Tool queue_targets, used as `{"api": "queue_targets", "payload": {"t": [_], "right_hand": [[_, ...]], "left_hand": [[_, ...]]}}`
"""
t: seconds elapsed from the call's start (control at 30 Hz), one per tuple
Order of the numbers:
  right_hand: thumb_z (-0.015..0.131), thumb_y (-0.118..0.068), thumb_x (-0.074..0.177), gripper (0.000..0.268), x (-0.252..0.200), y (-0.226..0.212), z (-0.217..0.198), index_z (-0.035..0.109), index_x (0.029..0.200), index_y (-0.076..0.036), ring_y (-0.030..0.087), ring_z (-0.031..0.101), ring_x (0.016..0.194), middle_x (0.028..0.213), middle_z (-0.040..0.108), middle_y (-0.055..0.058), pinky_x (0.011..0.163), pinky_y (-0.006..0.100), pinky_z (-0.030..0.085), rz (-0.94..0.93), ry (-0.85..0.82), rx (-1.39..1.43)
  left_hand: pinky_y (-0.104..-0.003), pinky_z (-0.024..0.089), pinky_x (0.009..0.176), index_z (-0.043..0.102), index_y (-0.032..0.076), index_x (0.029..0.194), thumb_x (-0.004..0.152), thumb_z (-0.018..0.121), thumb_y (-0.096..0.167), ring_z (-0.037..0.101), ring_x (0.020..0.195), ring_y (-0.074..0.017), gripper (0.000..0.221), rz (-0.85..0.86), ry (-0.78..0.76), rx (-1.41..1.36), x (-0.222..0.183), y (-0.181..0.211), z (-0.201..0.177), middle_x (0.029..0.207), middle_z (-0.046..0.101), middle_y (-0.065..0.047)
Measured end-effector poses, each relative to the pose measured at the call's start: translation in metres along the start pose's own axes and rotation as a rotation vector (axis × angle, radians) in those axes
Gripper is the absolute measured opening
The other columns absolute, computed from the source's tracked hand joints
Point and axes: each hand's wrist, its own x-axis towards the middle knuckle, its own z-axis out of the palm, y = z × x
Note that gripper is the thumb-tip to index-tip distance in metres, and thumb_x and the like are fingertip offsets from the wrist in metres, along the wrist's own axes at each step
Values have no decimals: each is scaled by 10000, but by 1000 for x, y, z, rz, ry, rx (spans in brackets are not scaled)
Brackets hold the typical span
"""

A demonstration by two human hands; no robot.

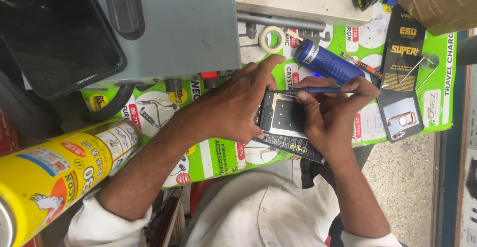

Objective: The person uses a blue heat gun to apply heat to the edges of a disassembled smartphone chassis. They then use a blue plastic spudger to pry and separate components within the device. Finally, the person picks up a black phone back cover and applies heat to its edges using the heat gun.

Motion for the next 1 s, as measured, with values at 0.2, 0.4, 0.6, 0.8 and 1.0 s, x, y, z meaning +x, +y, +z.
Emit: {"api": "queue_targets", "payload": {"t": [0.2,0.4,0.6,0.8,1.0], "right_hand": [[586,186,1078,550,-3,-2,-3,160,1207,-136,233,664,1141,1207,577,242,1008,330,574,3,40,-36],[569,203,1076,558,-2,11,10,158,1217,-147,226,661,1140,1231,510,186,996,334,586,-55,-1,6],[588,206,1071,559,-5,15,8,164,1194,-136,242,666,1149,1232,345,124,982,355,625,-63,18,4],[572,207,1055,576,-10,21,9,151,1229,-145,277,688,1123,1246,345,135,942,373,648,-138,-6,-84],[573,209,1056,601,-11,19,9,127,1261,-137,266,664,1132,1321,395,204,991,382,634,-116,10,-100]], "left_hand": [[-450,443,1074,40,35,1566,523,983,103,551,1247,-395,1408,34,19,4,1,-4,2,1258,604,-211],[-455,441,1061,12,3,1565,496,995,117,562,1210,-412,1457,23,24,-2,0,-4,3,1248,621,-248],[-464,441,1066,-1,-34,1560,510,984,114,563,1219,-422,1447,107,49,31,1,-9,5,1228,631,-257],[-477,425,1099,-7,-38,1560,529,966,94,549,1259,-429,1424,150,54,50,1,-10,5,1179,658,-232],[-475,437,1080,12,-7,1559,529,955,69,550,1246,-427,1399,134,29,45,1,-8,3,1201,648,-234]]}}
